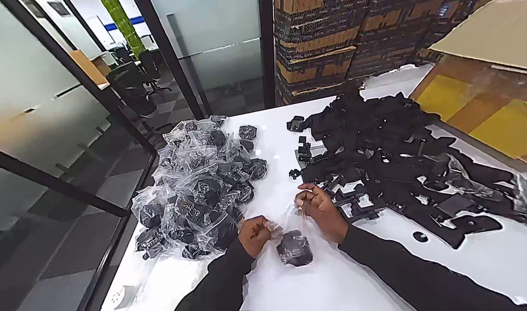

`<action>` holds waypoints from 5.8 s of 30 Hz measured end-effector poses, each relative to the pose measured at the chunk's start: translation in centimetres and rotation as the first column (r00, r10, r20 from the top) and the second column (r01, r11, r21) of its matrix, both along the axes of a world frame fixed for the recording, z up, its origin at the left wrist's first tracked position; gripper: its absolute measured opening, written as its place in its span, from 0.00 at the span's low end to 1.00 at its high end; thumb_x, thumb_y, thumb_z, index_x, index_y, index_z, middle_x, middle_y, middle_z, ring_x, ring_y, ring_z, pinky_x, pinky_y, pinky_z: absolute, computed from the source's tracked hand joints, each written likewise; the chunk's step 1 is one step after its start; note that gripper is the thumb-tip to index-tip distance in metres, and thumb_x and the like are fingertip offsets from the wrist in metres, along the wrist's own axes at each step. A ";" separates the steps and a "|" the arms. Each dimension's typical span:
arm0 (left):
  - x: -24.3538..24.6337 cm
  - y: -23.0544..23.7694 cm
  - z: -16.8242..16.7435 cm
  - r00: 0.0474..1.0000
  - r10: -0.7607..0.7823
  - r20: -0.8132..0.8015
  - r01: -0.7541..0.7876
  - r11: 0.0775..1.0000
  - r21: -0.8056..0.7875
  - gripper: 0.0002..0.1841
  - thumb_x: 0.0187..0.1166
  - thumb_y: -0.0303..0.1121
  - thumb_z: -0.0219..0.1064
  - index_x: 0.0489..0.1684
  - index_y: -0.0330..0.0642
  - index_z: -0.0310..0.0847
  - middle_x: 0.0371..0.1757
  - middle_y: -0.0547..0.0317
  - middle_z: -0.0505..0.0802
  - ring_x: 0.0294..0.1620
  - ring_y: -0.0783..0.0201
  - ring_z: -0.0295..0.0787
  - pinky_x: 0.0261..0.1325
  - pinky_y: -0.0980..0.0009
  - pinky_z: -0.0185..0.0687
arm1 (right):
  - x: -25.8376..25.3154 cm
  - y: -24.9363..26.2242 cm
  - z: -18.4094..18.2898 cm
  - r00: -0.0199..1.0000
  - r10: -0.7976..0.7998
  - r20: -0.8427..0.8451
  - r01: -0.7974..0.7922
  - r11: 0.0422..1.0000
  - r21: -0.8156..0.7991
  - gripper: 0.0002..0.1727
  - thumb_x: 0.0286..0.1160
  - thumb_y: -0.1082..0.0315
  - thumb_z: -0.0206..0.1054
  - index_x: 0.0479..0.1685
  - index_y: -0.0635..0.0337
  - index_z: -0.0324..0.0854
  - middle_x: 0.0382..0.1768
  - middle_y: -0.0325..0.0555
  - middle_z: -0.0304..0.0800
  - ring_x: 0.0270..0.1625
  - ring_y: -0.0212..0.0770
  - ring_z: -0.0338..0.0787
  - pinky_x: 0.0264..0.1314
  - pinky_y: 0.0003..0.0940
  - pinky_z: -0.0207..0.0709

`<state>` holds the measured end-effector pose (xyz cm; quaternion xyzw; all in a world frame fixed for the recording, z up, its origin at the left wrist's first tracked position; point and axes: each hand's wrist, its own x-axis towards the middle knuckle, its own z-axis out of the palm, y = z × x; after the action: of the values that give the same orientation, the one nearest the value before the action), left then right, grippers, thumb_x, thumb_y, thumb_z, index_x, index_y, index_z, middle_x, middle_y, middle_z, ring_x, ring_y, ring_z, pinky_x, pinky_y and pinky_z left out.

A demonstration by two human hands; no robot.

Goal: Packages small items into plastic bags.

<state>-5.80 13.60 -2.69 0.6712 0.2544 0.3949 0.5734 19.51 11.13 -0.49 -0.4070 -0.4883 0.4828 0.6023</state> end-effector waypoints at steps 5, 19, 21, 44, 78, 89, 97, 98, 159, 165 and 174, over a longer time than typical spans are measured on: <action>-1.0 0.1 0.7 0.948 -0.315 0.053 0.319 0.938 -0.134 0.15 0.85 0.40 0.64 0.33 0.40 0.88 0.31 0.63 0.96 0.33 0.69 0.96 0.41 0.65 0.95 | -0.9 -0.6 0.0 0.989 0.133 0.065 -0.131 0.991 -0.037 0.30 0.72 0.77 0.70 0.73 0.61 0.62 0.38 0.40 0.91 0.32 0.34 0.90 0.35 0.29 0.85; 0.6 -0.2 1.5 0.991 0.107 -0.086 -0.119 0.982 -0.146 0.03 0.73 0.21 0.71 0.39 0.33 0.86 0.26 0.63 0.92 0.22 0.76 0.86 0.30 0.78 0.85 | -1.7 -1.4 -0.2 0.914 0.378 0.147 -0.365 0.925 -0.110 0.43 0.64 0.77 0.77 0.80 0.57 0.56 0.54 0.45 0.89 0.45 0.41 0.95 0.50 0.37 0.91; 0.7 -0.4 1.6 0.988 0.129 -0.079 -0.139 0.980 -0.140 0.03 0.74 0.22 0.70 0.40 0.32 0.85 0.26 0.62 0.92 0.23 0.75 0.86 0.31 0.77 0.85 | -1.7 -1.4 -0.1 0.903 0.394 0.171 -0.371 0.916 -0.151 0.41 0.66 0.76 0.77 0.80 0.56 0.57 0.43 0.41 0.91 0.38 0.35 0.93 0.44 0.32 0.90; 1.3 -0.3 1.5 0.990 0.138 -0.016 -0.139 0.981 -0.137 0.17 0.67 0.17 0.76 0.52 0.30 0.77 0.34 0.54 0.97 0.28 0.67 0.93 0.36 0.72 0.90 | -1.9 -1.3 0.1 0.851 0.447 0.274 -0.414 0.894 -0.173 0.19 0.76 0.72 0.70 0.64 0.60 0.76 0.31 0.35 0.88 0.26 0.28 0.86 0.31 0.25 0.83; 1.1 -0.3 1.7 0.994 0.049 -0.102 -0.066 0.984 -0.168 0.15 0.65 0.18 0.76 0.48 0.30 0.81 0.35 0.55 0.97 0.32 0.68 0.95 0.41 0.71 0.93 | -2.1 -1.4 -0.3 0.882 0.387 0.269 -0.355 0.921 -0.160 0.04 0.80 0.71 0.66 0.41 0.60 0.85 0.26 0.34 0.90 0.26 0.28 0.89 0.33 0.26 0.86; 1.1 -0.3 1.5 0.992 0.085 -0.091 -0.099 0.982 -0.162 0.15 0.63 0.18 0.79 0.46 0.29 0.82 0.34 0.54 0.97 0.31 0.67 0.95 0.41 0.70 0.93 | -2.1 -1.4 -0.3 0.886 0.389 0.252 -0.359 0.920 -0.158 0.03 0.79 0.72 0.66 0.41 0.61 0.85 0.25 0.35 0.90 0.25 0.28 0.89 0.33 0.26 0.86; 1.4 -0.6 1.5 0.997 0.051 -0.061 -0.061 0.985 -0.159 0.13 0.64 0.17 0.77 0.43 0.32 0.80 0.34 0.55 0.95 0.32 0.66 0.95 0.41 0.69 0.93 | -2.3 -1.5 -0.4 0.874 0.384 0.297 -0.351 0.922 -0.161 0.04 0.78 0.71 0.67 0.38 0.60 0.86 0.24 0.34 0.89 0.24 0.26 0.87 0.31 0.24 0.85; 1.4 -0.7 1.4 0.998 0.045 -0.051 -0.052 0.987 -0.150 0.13 0.64 0.17 0.77 0.43 0.33 0.79 0.34 0.55 0.95 0.32 0.66 0.94 0.41 0.70 0.93 | -2.3 -1.6 -0.4 0.873 0.383 0.301 -0.353 0.923 -0.151 0.04 0.78 0.71 0.67 0.37 0.60 0.86 0.23 0.33 0.88 0.24 0.26 0.86 0.30 0.23 0.84; 1.5 -0.9 1.7 0.992 0.080 -0.100 -0.084 0.996 -0.036 0.11 0.64 0.17 0.75 0.39 0.32 0.78 0.31 0.56 0.94 0.30 0.69 0.92 0.40 0.70 0.90 | -1.9 -1.4 -0.1 0.882 0.365 0.298 -0.333 0.930 -0.153 0.03 0.78 0.70 0.66 0.40 0.57 0.85 0.24 0.30 0.87 0.21 0.23 0.82 0.26 0.20 0.79; 1.4 -0.6 0.8 0.989 0.132 -0.071 -0.133 0.991 -0.011 0.13 0.66 0.23 0.79 0.41 0.31 0.81 0.33 0.55 0.95 0.32 0.69 0.93 0.42 0.70 0.92 | -1.7 -1.5 -0.1 0.921 0.271 0.280 -0.261 0.963 -0.074 0.03 0.78 0.70 0.65 0.38 0.55 0.84 0.25 0.29 0.86 0.23 0.23 0.83 0.27 0.21 0.79; 1.5 -0.2 0.8 0.962 0.266 0.062 -0.264 0.964 -0.033 0.15 0.61 0.18 0.77 0.42 0.34 0.78 0.34 0.56 0.96 0.33 0.67 0.94 0.39 0.70 0.90 | -0.5 -0.6 -0.7 0.918 0.266 0.294 -0.274 0.962 -0.013 0.05 0.79 0.70 0.62 0.35 0.54 0.80 0.25 0.27 0.83 0.26 0.23 0.83 0.30 0.21 0.79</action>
<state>-4.35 13.42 -1.92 0.6107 0.3276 0.4870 0.5316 18.99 10.54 -1.17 -0.3941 -0.6302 0.4887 0.4568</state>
